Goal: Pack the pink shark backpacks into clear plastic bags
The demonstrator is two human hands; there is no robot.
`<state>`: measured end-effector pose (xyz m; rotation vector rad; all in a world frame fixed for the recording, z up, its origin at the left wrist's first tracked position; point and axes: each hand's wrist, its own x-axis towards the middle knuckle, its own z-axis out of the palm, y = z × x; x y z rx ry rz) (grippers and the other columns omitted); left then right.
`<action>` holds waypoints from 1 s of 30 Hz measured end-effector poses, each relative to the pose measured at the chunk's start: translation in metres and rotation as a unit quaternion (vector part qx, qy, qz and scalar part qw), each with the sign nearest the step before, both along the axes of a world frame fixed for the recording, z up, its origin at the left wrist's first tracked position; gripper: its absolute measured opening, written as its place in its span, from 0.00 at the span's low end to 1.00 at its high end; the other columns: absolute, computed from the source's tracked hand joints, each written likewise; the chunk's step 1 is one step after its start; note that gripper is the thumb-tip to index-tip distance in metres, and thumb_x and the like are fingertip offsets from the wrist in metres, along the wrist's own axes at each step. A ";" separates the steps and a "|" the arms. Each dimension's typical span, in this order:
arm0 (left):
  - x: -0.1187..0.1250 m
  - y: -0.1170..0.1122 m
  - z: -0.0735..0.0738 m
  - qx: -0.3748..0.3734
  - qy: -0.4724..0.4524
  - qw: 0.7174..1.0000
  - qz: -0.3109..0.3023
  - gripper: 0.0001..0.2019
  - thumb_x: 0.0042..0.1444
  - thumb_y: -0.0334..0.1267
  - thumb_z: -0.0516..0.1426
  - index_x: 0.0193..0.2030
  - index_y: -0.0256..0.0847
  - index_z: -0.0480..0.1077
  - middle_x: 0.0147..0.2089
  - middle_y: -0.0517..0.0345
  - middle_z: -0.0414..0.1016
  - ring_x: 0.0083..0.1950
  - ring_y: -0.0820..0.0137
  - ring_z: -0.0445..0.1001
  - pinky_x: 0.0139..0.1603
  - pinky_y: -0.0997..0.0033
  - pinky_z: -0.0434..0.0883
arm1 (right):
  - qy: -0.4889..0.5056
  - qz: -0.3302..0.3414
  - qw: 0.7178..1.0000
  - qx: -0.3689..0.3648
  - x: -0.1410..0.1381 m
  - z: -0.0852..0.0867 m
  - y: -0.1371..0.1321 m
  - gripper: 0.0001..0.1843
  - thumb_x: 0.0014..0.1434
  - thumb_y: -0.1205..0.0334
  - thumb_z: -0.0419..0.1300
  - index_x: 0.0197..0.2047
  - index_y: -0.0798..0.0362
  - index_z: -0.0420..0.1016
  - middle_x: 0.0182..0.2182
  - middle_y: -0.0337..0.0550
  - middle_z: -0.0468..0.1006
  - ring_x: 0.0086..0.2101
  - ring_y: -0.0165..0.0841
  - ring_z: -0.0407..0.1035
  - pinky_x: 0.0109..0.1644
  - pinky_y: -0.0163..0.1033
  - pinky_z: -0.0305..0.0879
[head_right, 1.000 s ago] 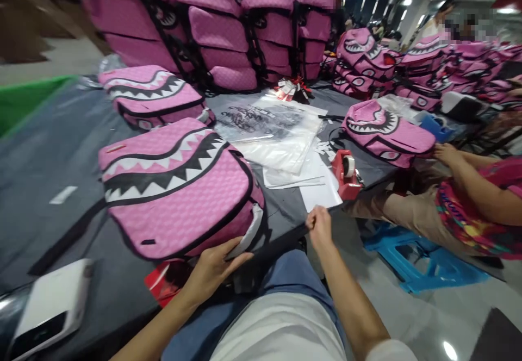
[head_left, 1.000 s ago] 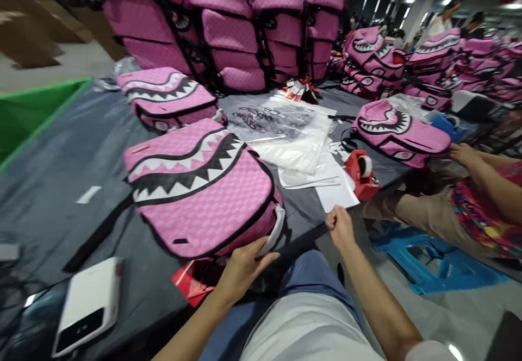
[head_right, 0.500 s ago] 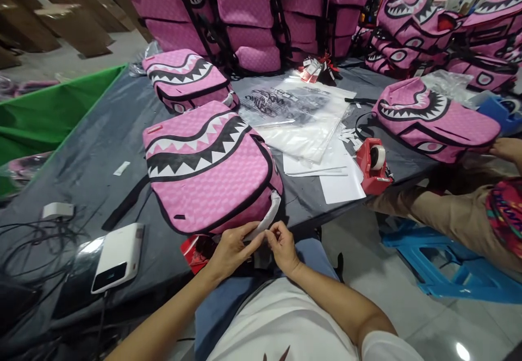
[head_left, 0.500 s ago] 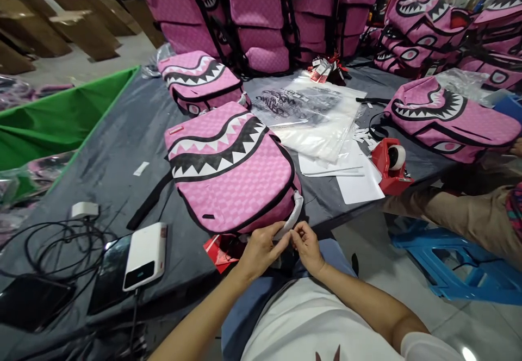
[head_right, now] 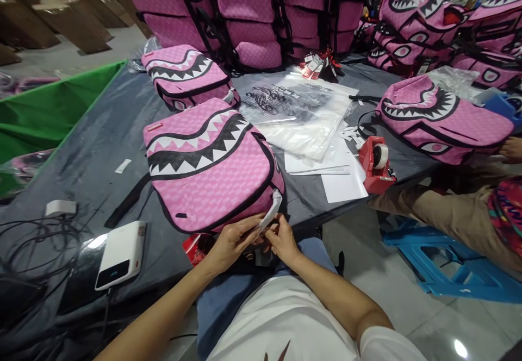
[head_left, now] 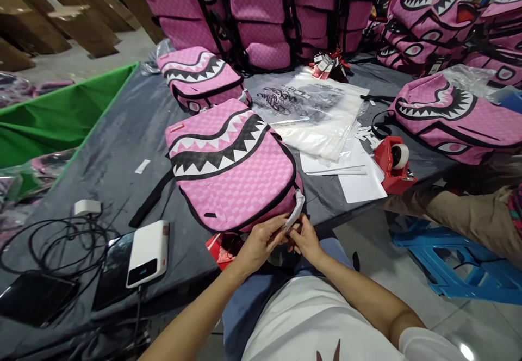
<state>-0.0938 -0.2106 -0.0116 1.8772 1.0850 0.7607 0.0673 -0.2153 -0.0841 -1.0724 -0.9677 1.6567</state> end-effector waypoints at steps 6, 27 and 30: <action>-0.002 -0.001 -0.016 0.122 0.039 0.992 0.009 0.16 0.70 0.39 0.51 0.57 0.39 0.74 0.64 0.41 0.74 0.62 0.61 0.77 0.60 0.61 0.77 | 0.100 0.009 0.990 -0.098 0.008 0.020 -0.018 0.26 0.50 0.41 0.71 0.38 0.52 0.70 0.15 0.24 0.64 0.13 0.18 0.45 0.14 0.26 0.39; 0.002 -0.056 -0.039 0.480 0.364 0.797 0.049 0.23 0.67 0.32 0.53 0.67 0.41 0.68 0.71 0.52 0.67 0.80 0.64 0.42 0.80 0.52 0.32 | 0.110 -0.013 0.991 -0.080 0.064 0.013 0.020 0.27 0.54 0.51 0.69 0.54 0.50 0.72 0.22 0.29 0.71 0.16 0.22 0.58 0.15 0.26 0.53; -0.026 -0.044 -0.009 0.461 0.280 0.822 0.181 0.26 0.62 0.36 0.61 0.68 0.49 0.67 0.78 0.54 0.54 0.81 0.56 0.36 0.80 0.48 0.35 | 0.007 -0.094 0.995 -0.028 0.064 0.011 0.046 0.30 0.47 0.53 0.72 0.52 0.51 0.71 0.34 0.39 0.80 0.28 0.30 0.73 0.24 0.32 0.69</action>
